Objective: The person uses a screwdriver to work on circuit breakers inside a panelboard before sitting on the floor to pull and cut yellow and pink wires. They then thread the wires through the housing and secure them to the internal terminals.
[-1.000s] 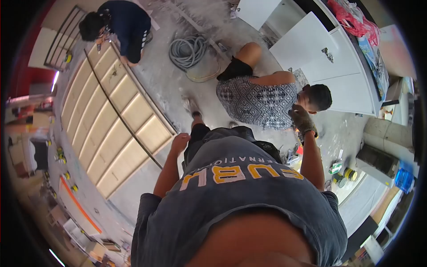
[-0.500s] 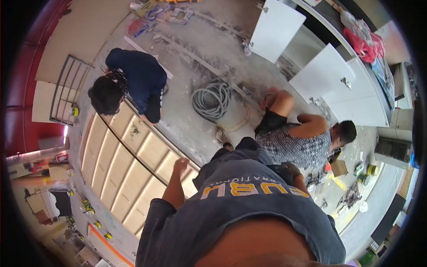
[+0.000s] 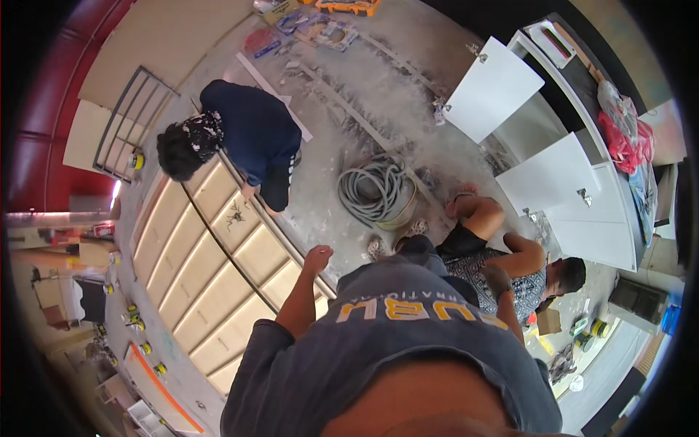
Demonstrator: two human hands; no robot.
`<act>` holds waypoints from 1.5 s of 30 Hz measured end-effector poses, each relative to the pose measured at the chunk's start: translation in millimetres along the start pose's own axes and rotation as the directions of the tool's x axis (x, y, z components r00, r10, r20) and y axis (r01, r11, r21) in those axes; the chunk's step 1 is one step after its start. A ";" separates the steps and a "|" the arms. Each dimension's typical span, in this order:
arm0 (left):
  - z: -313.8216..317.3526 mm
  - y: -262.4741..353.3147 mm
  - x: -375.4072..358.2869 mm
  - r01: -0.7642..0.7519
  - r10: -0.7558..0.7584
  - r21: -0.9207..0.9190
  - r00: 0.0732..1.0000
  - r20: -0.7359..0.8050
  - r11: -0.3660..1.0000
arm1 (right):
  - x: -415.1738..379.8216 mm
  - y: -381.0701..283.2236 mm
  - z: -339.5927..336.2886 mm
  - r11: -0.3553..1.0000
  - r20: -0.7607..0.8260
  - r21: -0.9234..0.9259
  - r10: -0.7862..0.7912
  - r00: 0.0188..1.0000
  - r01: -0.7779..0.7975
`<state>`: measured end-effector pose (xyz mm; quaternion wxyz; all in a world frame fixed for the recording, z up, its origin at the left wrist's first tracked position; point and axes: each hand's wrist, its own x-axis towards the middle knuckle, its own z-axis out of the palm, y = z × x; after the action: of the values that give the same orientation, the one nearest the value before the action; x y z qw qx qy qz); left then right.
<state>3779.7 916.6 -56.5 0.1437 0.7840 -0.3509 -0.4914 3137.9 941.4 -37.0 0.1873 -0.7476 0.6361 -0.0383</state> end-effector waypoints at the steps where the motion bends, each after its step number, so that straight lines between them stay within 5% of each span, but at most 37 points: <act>1: 5.7 -35.0 14.5 -0.165 0.164 0.045 0.986 0.024 0.985 | 15.3 11.6 13.5 0.927 0.157 -0.308 -0.174 0.972 0.215; 2: 9.4 -50.2 -1.9 -0.115 0.109 0.076 0.991 0.076 0.991 | 31.6 23.3 27.0 0.720 0.305 -0.526 -0.338 0.891 0.453; 3: 11.8 -46.6 -26.8 0.132 -0.118 -0.120 0.986 0.121 0.984 | 44.8 7.8 -1.0 0.787 0.432 -0.476 -0.178 0.884 0.391; 4: 19.3 -30.3 -58.7 0.426 -0.391 -0.410 0.904 0.172 0.806 | 50.5 29.3 5.7 0.894 0.300 -0.224 -0.316 0.900 0.389; 5: 23.9 -18.2 -82.8 0.547 -0.539 -0.543 0.820 0.193 0.637 | 54.3 15.7 -10.6 0.986 0.348 0.167 -0.058 0.936 -0.001; 6: 30.2 -23.9 -89.2 0.562 -0.552 -0.522 0.811 0.196 0.642 | 59.3 -3.7 -32.9 0.768 0.372 0.513 0.204 0.906 -0.383; 7: 31.5 -38.5 -85.6 0.557 -0.509 -0.376 0.830 0.227 0.740 | 76.3 -22.7 -59.6 0.462 0.516 0.623 0.364 0.776 -0.631; 10: 24.0 -47.7 -75.4 0.489 -0.457 -0.086 0.855 0.245 0.868 | 74.9 -2.3 -66.1 0.277 0.685 0.575 0.352 0.638 -0.770; 12: 32.7 -9.1 -64.4 0.445 -0.442 0.025 0.876 0.193 0.895 | 59.2 -8.9 -80.4 0.224 0.637 0.576 0.480 0.603 -0.786; 14: 30.2 25.2 -31.6 0.250 -0.285 0.196 0.941 0.181 0.948 | 49.9 -12.5 -86.8 0.237 0.579 0.541 0.591 0.562 -0.807; 15: 33.2 -5.9 17.8 -0.071 -0.043 0.407 0.963 0.264 0.911 | 45.4 -11.3 -85.4 0.239 0.581 0.541 0.587 0.564 -0.806; 16: 36.1 -34.4 64.4 -0.367 0.202 0.576 0.922 0.330 0.731 | 37.8 -11.1 -83.0 0.207 0.609 0.516 0.594 0.525 -0.832; 17: 34.9 21.0 51.2 -0.119 0.060 0.307 0.979 0.196 0.944 | 30.5 -8.5 -78.4 0.171 0.634 0.491 0.603 0.484 -0.855; 18: 32.7 93.4 30.2 0.088 -0.085 -0.058 0.995 0.053 0.994 | 23.7 -4.0 -71.7 0.162 0.635 0.489 0.607 0.478 -0.857; 21: 26.8 187.9 30.4 -0.074 0.074 -0.004 0.997 0.031 0.997 | 8.4 -4.7 -60.4 0.162 0.704 0.424 0.559 0.437 -0.891; 25: 18.5 212.3 40.3 -0.080 0.082 -0.023 0.991 0.102 0.997 | 12.5 -10.6 -29.8 0.070 0.725 0.467 0.540 0.428 -0.881; 27: 15.3 208.7 41.4 -0.058 0.055 0.013 0.988 0.146 0.998 | 28.2 -28.4 -31.4 0.234 0.726 0.375 0.527 0.441 -0.897; 29: 11.8 196.7 49.5 0.040 -0.072 0.140 0.970 0.233 0.989 | 42.0 -48.2 -28.7 0.120 0.661 0.449 0.623 0.419 -0.886; 31: 17.8 171.2 72.5 0.037 -0.114 0.243 0.945 0.307 0.969 | 58.9 -42.1 2.7 0.285 0.656 0.448 0.540 0.528 -0.847; 32: 23.6 157.6 89.5 0.045 -0.111 0.212 0.944 0.309 0.976 | 72.3 -44.4 10.7 0.260 0.669 0.430 0.551 0.499 -0.865; 34: 34.4 158.8 114.6 0.066 -0.132 0.202 0.934 0.333 0.977 | 112.5 -55.0 34.6 0.898 0.554 0.169 0.255 0.792 -0.407; 35: 41.2 189.9 118.0 0.007 -0.145 0.409 0.941 0.307 0.912 | 128.2 -56.3 64.6 0.884 0.565 0.169 0.274 0.778 -0.435; 36: 48.6 202.1 132.7 -0.057 -0.146 0.598 0.947 0.285 0.800 | 140.3 -56.1 107.1 0.729 0.527 0.400 0.312 0.790 -0.555; 37: 54.3 185.0 157.5 -0.198 -0.038 0.623 0.938 0.344 0.757 | 157.0 -51.9 145.8 0.521 0.487 0.600 0.363 0.794 -0.607; 38: 60.6 166.9 188.8 -0.343 0.087 0.626 0.911 0.402 0.700 | 187.2 -56.4 176.6 0.538 0.431 0.625 0.365 0.825 -0.565; 40: 70.7 151.4 212.2 -0.441 0.299 0.696 0.897 0.324 0.567 | 279.6 -71.4 215.1 0.457 0.507 0.569 0.459 0.730 -0.683; 41: 68.5 140.3 221.0 -0.464 0.311 0.618 0.886 0.345 0.635 | 323.0 -83.9 231.5 0.315 0.628 0.476 0.532 0.568 -0.821; 42: 68.6 148.8 221.1 -0.440 0.277 0.625 0.897 0.346 0.645 | 320.3 -48.7 363.9 0.613 0.588 0.337 0.456 0.668 -0.715; 44: 65.5 140.5 226.6 -0.424 0.259 0.666 0.905 0.338 0.613 | 386.6 -55.6 402.3 0.724 0.530 0.163 0.508 0.679 -0.670; 45: 61.1 135.1 232.7 -0.399 0.237 0.656 0.916 0.325 0.641 | 416.4 -44.1 446.6 0.902 0.556 -0.021 0.370 0.744 -0.432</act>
<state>3734.1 666.8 -164.4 -0.1228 0.6471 -0.6585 -0.3641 3389.4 648.0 -511.8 0.4053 -0.5610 0.6981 0.1836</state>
